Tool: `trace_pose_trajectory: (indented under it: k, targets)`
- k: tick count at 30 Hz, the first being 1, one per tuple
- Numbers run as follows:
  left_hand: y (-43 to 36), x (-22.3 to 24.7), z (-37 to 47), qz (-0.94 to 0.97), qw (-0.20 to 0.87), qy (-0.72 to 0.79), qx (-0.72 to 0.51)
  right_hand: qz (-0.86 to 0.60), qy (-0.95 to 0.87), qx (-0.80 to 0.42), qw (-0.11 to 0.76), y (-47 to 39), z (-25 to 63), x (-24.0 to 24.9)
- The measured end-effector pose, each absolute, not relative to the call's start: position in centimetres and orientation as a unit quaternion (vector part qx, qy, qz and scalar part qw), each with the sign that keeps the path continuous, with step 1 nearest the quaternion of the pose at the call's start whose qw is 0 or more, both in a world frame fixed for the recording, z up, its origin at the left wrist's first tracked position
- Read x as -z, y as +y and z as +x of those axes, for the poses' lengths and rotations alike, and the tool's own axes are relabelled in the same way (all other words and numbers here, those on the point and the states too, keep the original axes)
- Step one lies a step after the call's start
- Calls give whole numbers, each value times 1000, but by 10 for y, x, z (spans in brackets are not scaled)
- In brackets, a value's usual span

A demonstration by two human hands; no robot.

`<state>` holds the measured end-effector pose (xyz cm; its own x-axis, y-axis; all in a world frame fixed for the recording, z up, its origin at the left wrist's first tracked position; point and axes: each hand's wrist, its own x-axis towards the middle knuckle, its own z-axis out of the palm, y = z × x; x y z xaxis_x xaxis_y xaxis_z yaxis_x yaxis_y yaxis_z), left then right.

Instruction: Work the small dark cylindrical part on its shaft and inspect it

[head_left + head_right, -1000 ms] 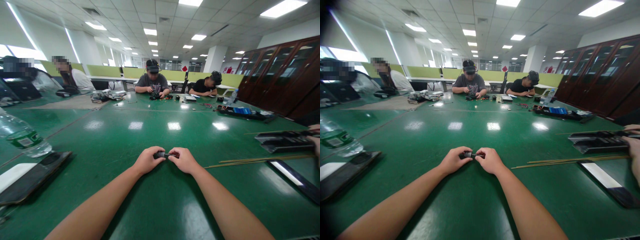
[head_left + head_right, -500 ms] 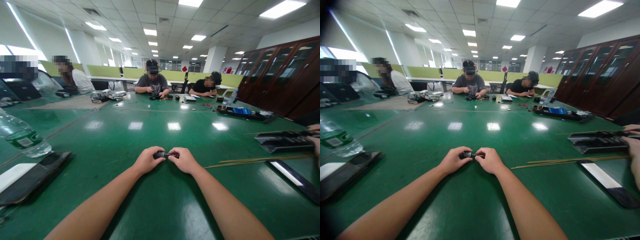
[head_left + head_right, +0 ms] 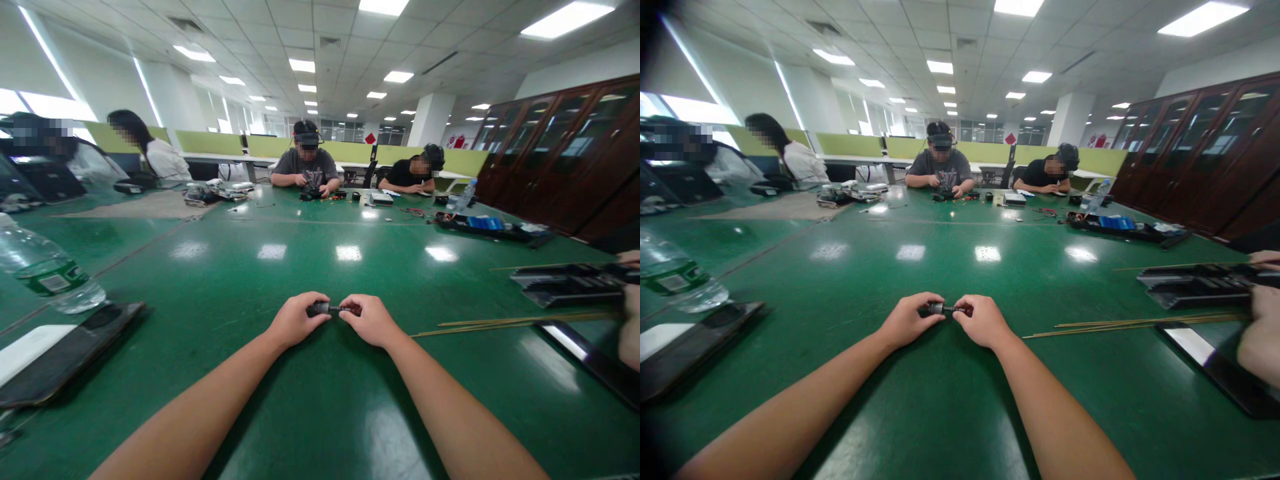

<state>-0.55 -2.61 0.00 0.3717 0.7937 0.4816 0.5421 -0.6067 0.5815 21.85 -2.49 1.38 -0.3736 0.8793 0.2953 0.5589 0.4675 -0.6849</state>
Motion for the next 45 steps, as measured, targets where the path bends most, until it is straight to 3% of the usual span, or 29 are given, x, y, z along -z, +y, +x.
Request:
trace_pose_trajectory:
  k: [45]
  targets:
    - [-23, 1, -8, 819, 159, 389, -391, -471, -799, -203, 314, -26, 221, -20]
